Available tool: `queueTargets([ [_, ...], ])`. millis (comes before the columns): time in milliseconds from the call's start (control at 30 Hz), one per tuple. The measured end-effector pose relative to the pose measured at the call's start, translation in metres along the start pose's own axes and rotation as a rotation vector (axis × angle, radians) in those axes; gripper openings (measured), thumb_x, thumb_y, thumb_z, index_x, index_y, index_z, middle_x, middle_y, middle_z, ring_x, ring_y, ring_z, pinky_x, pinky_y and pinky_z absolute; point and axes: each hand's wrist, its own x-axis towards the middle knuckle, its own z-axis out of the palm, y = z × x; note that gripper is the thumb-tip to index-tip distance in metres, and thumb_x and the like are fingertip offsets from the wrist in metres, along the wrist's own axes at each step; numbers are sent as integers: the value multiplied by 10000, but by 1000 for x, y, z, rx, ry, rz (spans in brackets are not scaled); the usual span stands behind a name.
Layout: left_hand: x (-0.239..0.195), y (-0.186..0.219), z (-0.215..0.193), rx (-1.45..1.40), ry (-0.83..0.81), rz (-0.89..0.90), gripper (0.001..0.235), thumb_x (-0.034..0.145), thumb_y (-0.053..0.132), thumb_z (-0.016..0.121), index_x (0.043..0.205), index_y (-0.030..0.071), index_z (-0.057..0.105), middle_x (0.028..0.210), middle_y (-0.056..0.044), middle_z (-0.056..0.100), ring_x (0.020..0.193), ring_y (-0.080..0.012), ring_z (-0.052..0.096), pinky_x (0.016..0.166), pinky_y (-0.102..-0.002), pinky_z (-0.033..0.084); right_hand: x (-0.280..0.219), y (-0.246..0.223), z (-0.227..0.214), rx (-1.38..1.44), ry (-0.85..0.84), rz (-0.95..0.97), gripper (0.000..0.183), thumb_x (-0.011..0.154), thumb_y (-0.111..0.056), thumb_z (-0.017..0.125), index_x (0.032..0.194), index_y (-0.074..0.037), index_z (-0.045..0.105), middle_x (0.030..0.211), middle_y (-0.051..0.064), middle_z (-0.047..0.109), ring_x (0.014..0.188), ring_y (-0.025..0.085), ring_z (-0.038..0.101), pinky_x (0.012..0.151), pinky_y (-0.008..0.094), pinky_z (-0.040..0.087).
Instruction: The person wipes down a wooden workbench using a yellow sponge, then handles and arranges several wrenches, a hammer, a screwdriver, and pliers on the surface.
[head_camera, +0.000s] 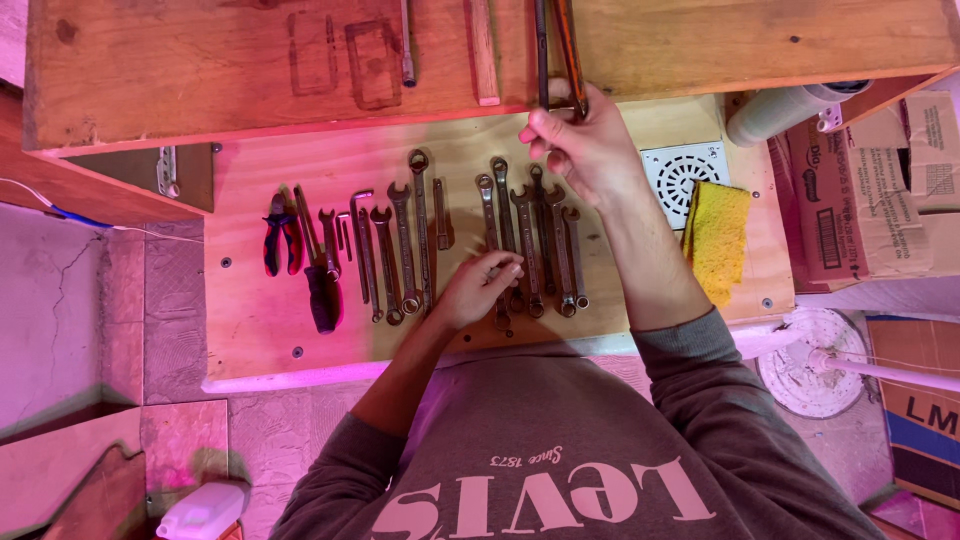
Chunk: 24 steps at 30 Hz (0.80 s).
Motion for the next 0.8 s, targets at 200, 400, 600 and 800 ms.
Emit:
queueTargets([
  [200,3,-5,-1,73,17,27,370,1128,363,644,1381,117,757,1223,-44,878,1076,-166,857,930,-315,644,-10,21,6,-538,116,-253,861,1051,-126,868,1738,-61,354,887,112,824,659,174,808,441,260,594],
  [400,2,4,-1,109,14,5,370,1122,388,644,1362,134,768,1203,-37,876,1047,-158,842,900,-315,609,-11,21,14,-611,207,-227,979,1108,-240,812,1822,-130,151,807,79,831,560,164,795,415,263,602],
  [600,5,-16,7,95,32,4,329,1120,381,659,1324,154,780,1165,-6,858,980,-128,785,902,-301,572,-5,11,15,-526,182,-172,953,1128,-166,775,1833,-189,135,753,133,800,525,200,769,385,282,575],
  [800,1,-3,4,106,22,-27,338,1119,381,654,1329,149,781,1206,-6,858,1023,-136,795,915,-310,567,9,13,10,-457,142,-191,970,1141,-227,782,1836,-237,105,748,161,790,536,217,787,410,297,613],
])
